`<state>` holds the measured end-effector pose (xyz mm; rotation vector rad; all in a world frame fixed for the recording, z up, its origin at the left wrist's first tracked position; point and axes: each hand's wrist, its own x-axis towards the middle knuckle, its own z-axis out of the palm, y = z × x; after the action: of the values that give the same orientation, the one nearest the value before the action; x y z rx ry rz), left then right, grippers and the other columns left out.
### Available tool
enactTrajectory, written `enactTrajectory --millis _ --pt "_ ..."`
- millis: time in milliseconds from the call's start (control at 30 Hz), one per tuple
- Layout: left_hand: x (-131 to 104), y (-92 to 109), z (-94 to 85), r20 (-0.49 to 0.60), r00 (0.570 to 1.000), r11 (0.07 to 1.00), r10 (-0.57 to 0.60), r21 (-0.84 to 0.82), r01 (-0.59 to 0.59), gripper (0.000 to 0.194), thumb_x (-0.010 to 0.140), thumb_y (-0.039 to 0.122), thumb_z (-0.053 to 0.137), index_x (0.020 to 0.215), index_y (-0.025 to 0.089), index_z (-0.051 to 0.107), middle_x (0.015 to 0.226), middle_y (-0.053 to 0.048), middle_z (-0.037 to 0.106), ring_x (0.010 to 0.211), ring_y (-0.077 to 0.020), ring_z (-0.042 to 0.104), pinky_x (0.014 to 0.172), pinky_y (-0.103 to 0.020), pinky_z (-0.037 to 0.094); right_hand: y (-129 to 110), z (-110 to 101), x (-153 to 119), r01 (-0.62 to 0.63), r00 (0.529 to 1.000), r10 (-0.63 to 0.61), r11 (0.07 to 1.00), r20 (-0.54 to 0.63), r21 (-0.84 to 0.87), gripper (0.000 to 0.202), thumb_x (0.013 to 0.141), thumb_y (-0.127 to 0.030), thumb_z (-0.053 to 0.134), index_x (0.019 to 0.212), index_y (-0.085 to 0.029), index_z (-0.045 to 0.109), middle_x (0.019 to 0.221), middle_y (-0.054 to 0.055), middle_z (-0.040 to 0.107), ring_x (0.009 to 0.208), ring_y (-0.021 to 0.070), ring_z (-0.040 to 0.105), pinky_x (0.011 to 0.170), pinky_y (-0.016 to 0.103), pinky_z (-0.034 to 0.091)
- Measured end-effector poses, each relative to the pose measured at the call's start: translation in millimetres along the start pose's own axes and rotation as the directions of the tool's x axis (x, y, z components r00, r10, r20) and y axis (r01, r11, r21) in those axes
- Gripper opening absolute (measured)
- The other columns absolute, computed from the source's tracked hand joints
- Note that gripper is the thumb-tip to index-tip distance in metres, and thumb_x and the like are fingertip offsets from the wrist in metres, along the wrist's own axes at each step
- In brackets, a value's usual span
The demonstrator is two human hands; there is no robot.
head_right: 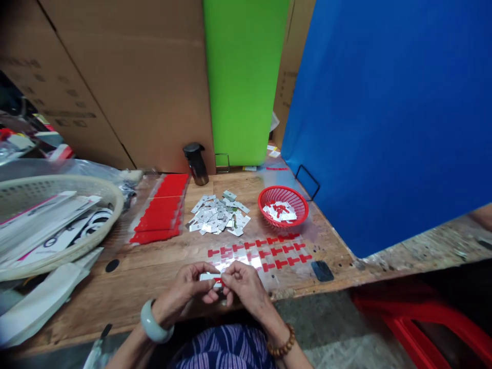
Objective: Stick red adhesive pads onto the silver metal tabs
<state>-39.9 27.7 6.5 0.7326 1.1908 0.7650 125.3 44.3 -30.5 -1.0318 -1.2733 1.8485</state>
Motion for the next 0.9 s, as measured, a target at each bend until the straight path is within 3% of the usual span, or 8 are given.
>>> enactTrajectory --millis 167,233,333,400,467,567,667,900 --pt "7.5 -5.5 6.1 0.037 0.997 0.998 0.066 -0.017 -0.065 0.035 0.063 0.026 0.07 0.086 0.016 0.046 0.059 -0.002 0.066 0.05 -0.012 0.061 0.052 -0.022 0.047 0.7 -10.7 3.6 -0.11 0.994 0.105 0.986 0.039 0.126 0.034 0.071 -0.045 0.066 0.071 -0.014 0.053 0.053 -0.001 0.062 0.035 0.0089 0.054 0.037 0.017 0.034" --pt "11.1 -6.7 7.0 -0.018 0.989 0.989 0.148 0.004 -0.148 0.035 0.066 0.03 0.068 0.09 0.017 0.046 0.06 0.001 0.064 0.053 -0.0129 0.062 0.055 -0.024 0.048 -6.8 -21.2 7.1 -0.089 0.996 0.093 0.981 -0.014 0.17 0.033 0.069 -0.042 0.069 0.07 -0.013 0.054 0.053 0.0 0.063 0.035 0.0079 0.053 0.037 0.016 0.034" --pt "14.7 -8.6 6.5 -0.145 0.93 0.925 0.339 0.234 -0.301 0.027 0.075 0.033 0.059 0.095 0.018 0.051 0.071 -0.001 0.064 0.062 -0.0152 0.063 0.06 -0.028 0.048 -28.7 -43.5 15.0 0.094 0.965 -0.013 0.949 -0.26 0.302 0.027 0.067 -0.034 0.073 0.068 -0.014 0.056 0.055 -0.002 0.062 0.039 0.0053 0.053 0.04 0.015 0.039" --pt "16.3 -12.5 6.0 -0.127 0.882 0.804 0.454 0.484 -0.345 0.021 0.079 0.032 0.053 0.096 0.019 0.056 0.083 -0.005 0.066 0.072 -0.0183 0.063 0.067 -0.032 0.049 -43.7 -56.9 21.7 0.287 0.9 -0.095 0.864 -0.426 0.413 0.022 0.065 -0.03 0.074 0.072 -0.017 0.058 0.061 -0.003 0.063 0.048 0.0057 0.055 0.049 0.016 0.045" --pt "18.1 -19.3 6.2 -0.051 0.842 0.629 0.536 0.69 -0.358 0.022 0.081 0.026 0.051 0.1 0.02 0.059 0.098 -0.009 0.067 0.09 -0.0229 0.062 0.081 -0.038 0.047 -51.8 -63.6 29.4 0.366 0.861 -0.129 0.828 -0.492 0.424 0.024 0.066 -0.031 0.073 0.081 -0.019 0.061 0.071 -0.001 0.065 0.057 0.0077 0.058 0.055 0.018 0.048" --pt "21.3 -29.3 6.6 0.096 0.816 0.362 0.57 0.862 -0.355 0.031 0.079 0.015 0.05 0.108 0.02 0.059 0.123 -0.012 0.058 0.121 -0.0286 0.045 0.1 -0.052 0.031 -47.0 -59.3 42.7 0.258 0.877 -0.212 0.965 -0.431 0.051 0.026 0.074 -0.038 0.062 0.092 -0.018 0.059 0.078 0.002 0.065 0.059 0.0118 0.059 0.054 0.024 0.048" --pt "22.8 -31.4 3.6 0.197 0.856 0.196 0.478 0.926 -0.323 0.036 0.079 0.01 0.048 0.112 0.02 0.057 0.131 -0.011 0.052 0.128 -0.0303 0.036 0.102 -0.061 0.021 -33.9 -49.0 57.1 0.146 0.881 -0.336 0.862 -0.332 -0.485 0.021 0.079 -0.036 0.052 0.087 -0.017 0.058 0.074 0.002 0.062 0.06 0.0152 0.057 0.056 0.028 0.045" --pt "16.6 -25.5 -17.6 0.277 0.849 0.059 0.45 0.939 -0.338 0.035 0.084 0.017 0.045 0.117 0.022 0.055 0.126 -0.011 0.056 0.125 -0.0286 0.041 0.101 -0.06 0.024 -25.1 -38.9 81.6 0.148 0.849 -0.449 0.709 -0.28 -0.689 0.006 0.07 -0.02 0.056 0.076 -0.018 0.055 0.079 0.004 0.056 0.08 0.0206 0.05 0.079 0.035 0.037"
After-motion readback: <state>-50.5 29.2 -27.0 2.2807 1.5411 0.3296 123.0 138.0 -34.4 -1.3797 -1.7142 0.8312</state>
